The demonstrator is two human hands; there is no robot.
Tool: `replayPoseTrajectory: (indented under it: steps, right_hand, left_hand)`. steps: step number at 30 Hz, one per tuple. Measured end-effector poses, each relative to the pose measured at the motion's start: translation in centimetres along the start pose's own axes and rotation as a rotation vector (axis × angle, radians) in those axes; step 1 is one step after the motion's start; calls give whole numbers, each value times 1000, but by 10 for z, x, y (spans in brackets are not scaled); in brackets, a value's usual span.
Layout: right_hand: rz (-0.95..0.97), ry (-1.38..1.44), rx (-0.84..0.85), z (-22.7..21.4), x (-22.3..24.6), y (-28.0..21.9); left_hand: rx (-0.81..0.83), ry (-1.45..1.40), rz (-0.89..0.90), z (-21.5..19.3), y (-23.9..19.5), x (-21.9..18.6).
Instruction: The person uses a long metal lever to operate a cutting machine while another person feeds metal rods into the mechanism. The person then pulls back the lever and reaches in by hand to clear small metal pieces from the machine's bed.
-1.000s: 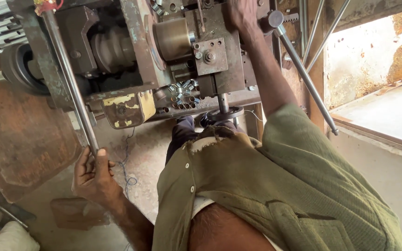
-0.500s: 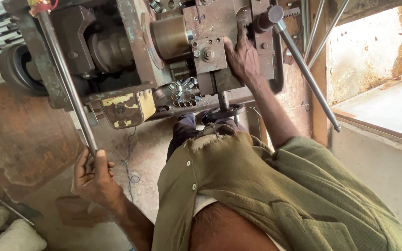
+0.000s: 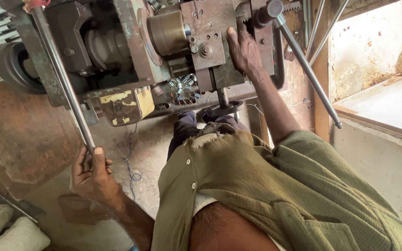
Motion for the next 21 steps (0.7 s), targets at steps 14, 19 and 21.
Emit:
replayPoseTrajectory:
  steps: [14, 19, 21]
  right_hand:
    - [-193, 310, -577, -61, -48, -109]
    - [18, 266, -758, -87, -85, -59]
    - [10, 370, -749, -87, -91, -41]
  left_hand:
    - [-4, 33, 6, 0, -3, -7]
    - [11, 21, -1, 0, 0, -4]
    - [18, 22, 10, 0, 1, -4]
Point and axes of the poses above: each hand's wrist, its own y-axis towards the middle knuckle, its own z-axis out of the palm, x = y × z, the point moved 7 cm from there along y, towards the middle knuckle, and after that the axes turned 2 degrees about -z, right-handed, at the moved point
